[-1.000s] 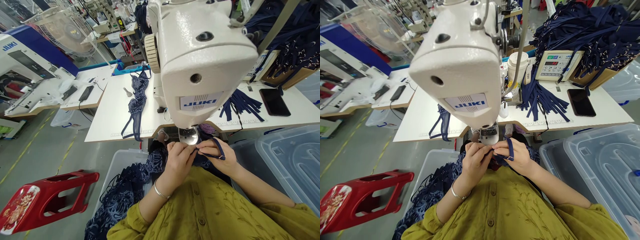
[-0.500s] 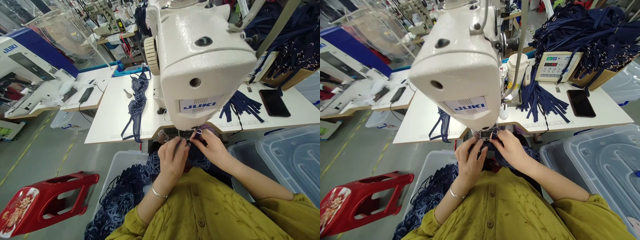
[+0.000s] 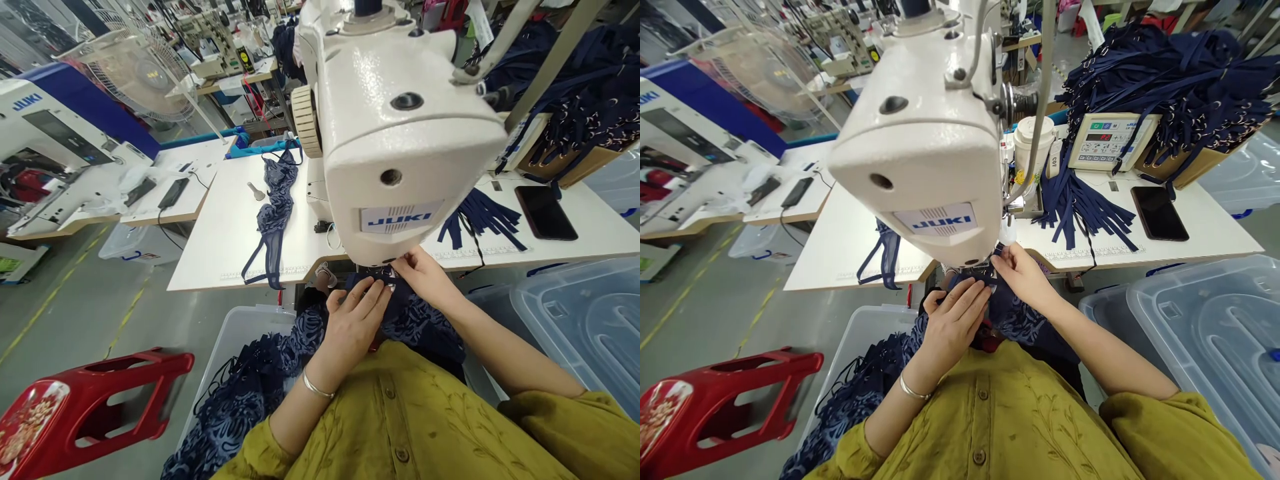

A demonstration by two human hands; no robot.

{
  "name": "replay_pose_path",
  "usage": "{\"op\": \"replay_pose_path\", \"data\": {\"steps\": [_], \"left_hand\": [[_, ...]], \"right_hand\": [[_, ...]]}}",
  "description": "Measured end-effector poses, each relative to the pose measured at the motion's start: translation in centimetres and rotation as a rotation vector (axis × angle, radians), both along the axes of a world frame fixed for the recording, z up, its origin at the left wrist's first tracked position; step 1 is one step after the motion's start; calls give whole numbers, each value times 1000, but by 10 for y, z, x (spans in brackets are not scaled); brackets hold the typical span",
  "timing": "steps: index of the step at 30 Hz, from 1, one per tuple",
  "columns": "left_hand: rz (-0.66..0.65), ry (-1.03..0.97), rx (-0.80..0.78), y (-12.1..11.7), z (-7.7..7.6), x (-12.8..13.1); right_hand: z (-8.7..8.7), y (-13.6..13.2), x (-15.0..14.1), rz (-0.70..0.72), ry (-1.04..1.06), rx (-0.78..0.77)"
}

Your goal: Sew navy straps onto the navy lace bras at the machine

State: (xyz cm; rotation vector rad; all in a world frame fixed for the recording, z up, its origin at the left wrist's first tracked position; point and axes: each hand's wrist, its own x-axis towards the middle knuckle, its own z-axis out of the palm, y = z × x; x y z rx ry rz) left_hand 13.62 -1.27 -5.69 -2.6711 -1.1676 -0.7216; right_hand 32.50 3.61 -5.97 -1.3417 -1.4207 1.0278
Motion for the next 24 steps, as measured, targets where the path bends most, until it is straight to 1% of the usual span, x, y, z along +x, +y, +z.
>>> {"op": "replay_pose_path", "data": {"steps": [5,7,10,15,24], "left_hand": [[64,-27,19,4,6,8],[90,-30,16,6,8,11],[127,-23,6,6,10,14],[147,-23,0,7,10,17],[147,-36,0,7,9,18]], "right_hand": [[11,18,-4,-25,-246,73],[12,23,-7,-34,-303,114],[11,29,-8,-29,-317,158],[4,35,-7,-56,-330,222],[3,36,-5,-61,-355,245]]}}
